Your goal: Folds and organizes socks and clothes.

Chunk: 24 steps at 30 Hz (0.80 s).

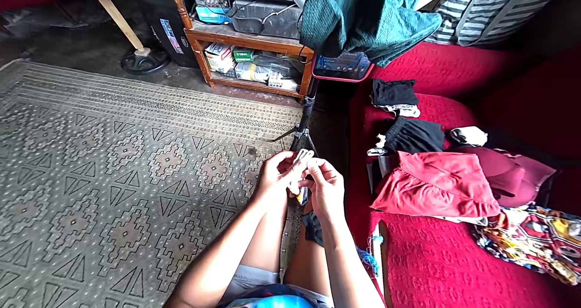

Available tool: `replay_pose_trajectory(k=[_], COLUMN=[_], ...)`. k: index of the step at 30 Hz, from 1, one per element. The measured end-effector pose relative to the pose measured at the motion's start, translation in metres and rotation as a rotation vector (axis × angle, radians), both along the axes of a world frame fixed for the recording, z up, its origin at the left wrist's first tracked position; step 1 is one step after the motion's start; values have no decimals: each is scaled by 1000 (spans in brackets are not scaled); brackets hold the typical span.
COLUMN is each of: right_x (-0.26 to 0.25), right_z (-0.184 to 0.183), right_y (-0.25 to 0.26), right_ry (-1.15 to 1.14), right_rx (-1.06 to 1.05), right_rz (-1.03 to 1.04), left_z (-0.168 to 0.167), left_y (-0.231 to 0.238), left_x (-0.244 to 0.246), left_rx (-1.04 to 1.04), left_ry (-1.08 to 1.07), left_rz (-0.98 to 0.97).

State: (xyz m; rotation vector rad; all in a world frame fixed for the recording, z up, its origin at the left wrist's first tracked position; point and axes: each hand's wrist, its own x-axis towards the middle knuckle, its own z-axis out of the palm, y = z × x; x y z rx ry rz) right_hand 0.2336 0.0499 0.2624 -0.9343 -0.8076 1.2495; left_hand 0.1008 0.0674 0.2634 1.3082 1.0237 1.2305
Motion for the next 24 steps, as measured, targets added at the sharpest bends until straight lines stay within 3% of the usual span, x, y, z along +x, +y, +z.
replay_pose_trajectory(k=[4,11,19,24], right_x=[0,0,0,0], right_z=[-1,-7,-14,-15], right_y=[0,3,8,10], right_ry=[52,-44,181,307], right_rx=[-40,-102,-244,-348], right_rz=[21,6,-28,-65], left_z=[-7,-8,-24,-35], left_y=[3,-1,2,2], left_x=[-3,1,7,11], left_rx=[-91,-50,25,48], left_ry=[-58,119,302,290], left_rz=[-4,1,110,175])
